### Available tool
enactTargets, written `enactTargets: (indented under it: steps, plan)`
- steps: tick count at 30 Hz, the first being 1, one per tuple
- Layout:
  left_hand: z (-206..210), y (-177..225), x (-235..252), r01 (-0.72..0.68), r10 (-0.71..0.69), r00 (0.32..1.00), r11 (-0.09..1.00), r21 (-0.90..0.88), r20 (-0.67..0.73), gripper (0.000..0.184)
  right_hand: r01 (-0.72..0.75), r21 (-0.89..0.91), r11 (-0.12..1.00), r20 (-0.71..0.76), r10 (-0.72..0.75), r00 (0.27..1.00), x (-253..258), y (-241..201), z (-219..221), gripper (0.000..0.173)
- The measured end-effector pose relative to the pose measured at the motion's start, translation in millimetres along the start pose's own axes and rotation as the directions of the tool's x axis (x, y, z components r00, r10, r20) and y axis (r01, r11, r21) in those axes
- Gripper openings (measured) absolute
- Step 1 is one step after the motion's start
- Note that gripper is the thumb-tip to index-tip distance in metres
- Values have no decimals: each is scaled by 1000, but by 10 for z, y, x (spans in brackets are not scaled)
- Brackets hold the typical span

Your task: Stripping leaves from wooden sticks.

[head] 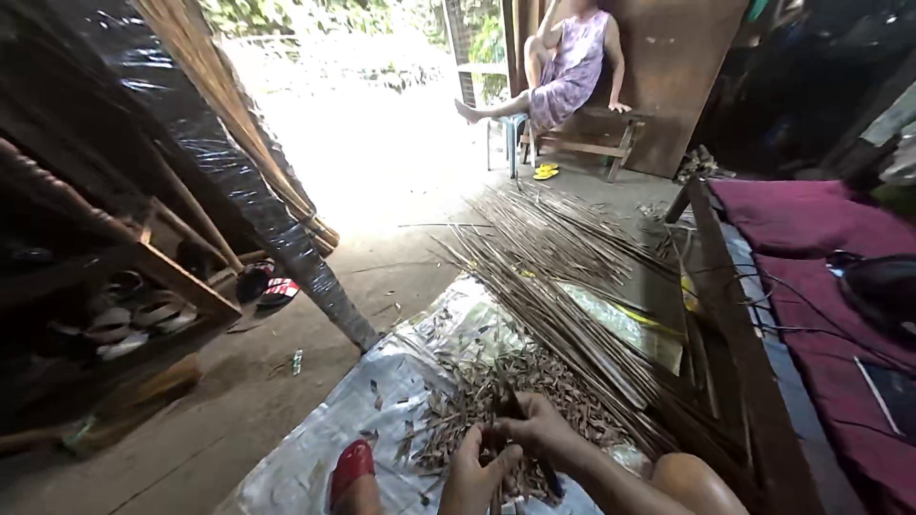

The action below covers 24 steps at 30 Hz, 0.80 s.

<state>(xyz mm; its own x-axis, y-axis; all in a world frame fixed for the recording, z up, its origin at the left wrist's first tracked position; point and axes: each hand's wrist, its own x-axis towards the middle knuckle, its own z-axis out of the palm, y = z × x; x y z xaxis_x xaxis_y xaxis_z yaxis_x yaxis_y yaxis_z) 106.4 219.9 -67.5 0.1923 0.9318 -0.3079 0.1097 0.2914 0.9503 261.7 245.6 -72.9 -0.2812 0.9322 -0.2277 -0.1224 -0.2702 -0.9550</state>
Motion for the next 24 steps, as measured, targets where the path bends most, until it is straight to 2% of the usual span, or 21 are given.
enactTargets:
  steps: [3,5,7,11,15,18,21,24]
  plan:
    - [-7,-48,10,-30,43,996,984,176,-73,21,-42,44,998,23,41,999,27,66,28,6]
    - [-15,-61,5,-32,57,994,965,259,-92,21,-69,104,992,28,67,997,51,113,6,7]
    - [-20,-67,-1,-51,83,992,951,303,-92,24,-67,132,989,39,63,997,76,127,-22,8]
    - [-6,-54,-6,-70,94,994,934,351,-53,20,-88,130,988,56,81,995,115,139,-84,7]
    - [-1,-54,-19,-58,70,997,957,284,-32,14,-128,147,981,92,115,989,137,138,-120,6]
    - [19,-62,-26,-95,113,990,976,198,-82,15,-111,114,987,80,102,992,117,102,-113,6]
    - [-4,-43,-20,-114,142,982,971,210,-125,18,-90,70,994,76,84,994,105,100,-97,7]
    - [-47,-52,5,-102,123,986,979,178,-115,11,-69,77,995,97,61,993,132,154,-105,8]
